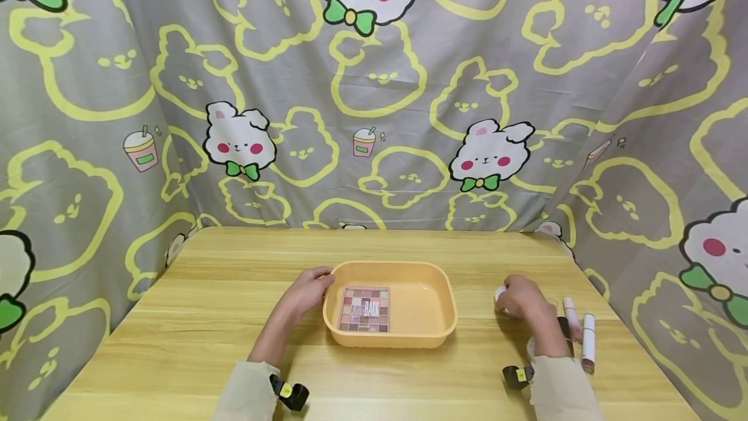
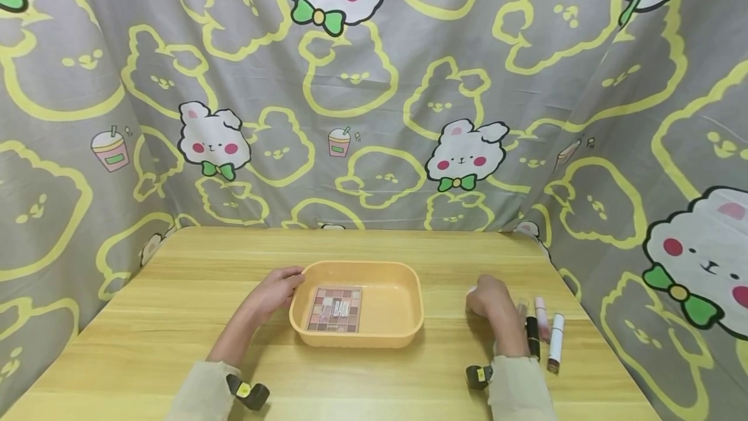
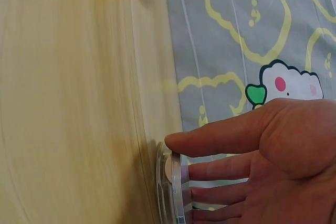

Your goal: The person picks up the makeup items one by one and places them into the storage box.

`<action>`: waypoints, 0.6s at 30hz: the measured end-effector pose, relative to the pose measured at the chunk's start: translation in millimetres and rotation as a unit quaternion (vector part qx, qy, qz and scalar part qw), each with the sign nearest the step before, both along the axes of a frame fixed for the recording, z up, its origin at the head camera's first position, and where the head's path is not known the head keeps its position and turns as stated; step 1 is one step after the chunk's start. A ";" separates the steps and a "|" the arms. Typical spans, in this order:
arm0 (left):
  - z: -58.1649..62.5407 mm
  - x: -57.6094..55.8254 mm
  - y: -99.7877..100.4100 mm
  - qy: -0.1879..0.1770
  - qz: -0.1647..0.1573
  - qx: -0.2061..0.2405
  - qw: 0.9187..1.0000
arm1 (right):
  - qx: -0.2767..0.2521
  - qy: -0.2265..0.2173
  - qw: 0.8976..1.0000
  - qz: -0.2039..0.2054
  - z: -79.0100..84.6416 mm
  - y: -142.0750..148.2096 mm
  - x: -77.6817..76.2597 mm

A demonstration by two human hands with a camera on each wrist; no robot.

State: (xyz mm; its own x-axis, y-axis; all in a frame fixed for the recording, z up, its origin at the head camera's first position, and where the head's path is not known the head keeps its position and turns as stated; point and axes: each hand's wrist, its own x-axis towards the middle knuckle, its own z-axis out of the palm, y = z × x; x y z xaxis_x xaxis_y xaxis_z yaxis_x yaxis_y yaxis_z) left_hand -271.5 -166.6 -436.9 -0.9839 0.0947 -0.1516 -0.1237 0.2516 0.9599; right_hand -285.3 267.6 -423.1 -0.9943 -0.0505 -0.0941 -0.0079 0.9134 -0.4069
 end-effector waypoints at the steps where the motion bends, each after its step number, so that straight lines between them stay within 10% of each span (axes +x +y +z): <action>1: -0.1 -0.1 0.2 0.000 0.001 0.000 1.000 | 0.000 0.001 1.000 0.000 0.0 -1.6 -0.3; 18: -0.9 0.7 -0.8 -0.003 0.003 -0.008 1.000 | -0.003 0.012 1.000 -0.006 2.3 -17.7 3.7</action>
State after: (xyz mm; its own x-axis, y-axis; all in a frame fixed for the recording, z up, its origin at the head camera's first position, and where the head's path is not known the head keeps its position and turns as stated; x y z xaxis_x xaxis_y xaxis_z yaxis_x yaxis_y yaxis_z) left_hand -270.8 -167.4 -437.8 -0.9833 0.0865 -0.1599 -0.1318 0.2667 0.9547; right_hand -281.6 249.9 -420.8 -0.9967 -0.0395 -0.0704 -0.0071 0.9113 -0.4117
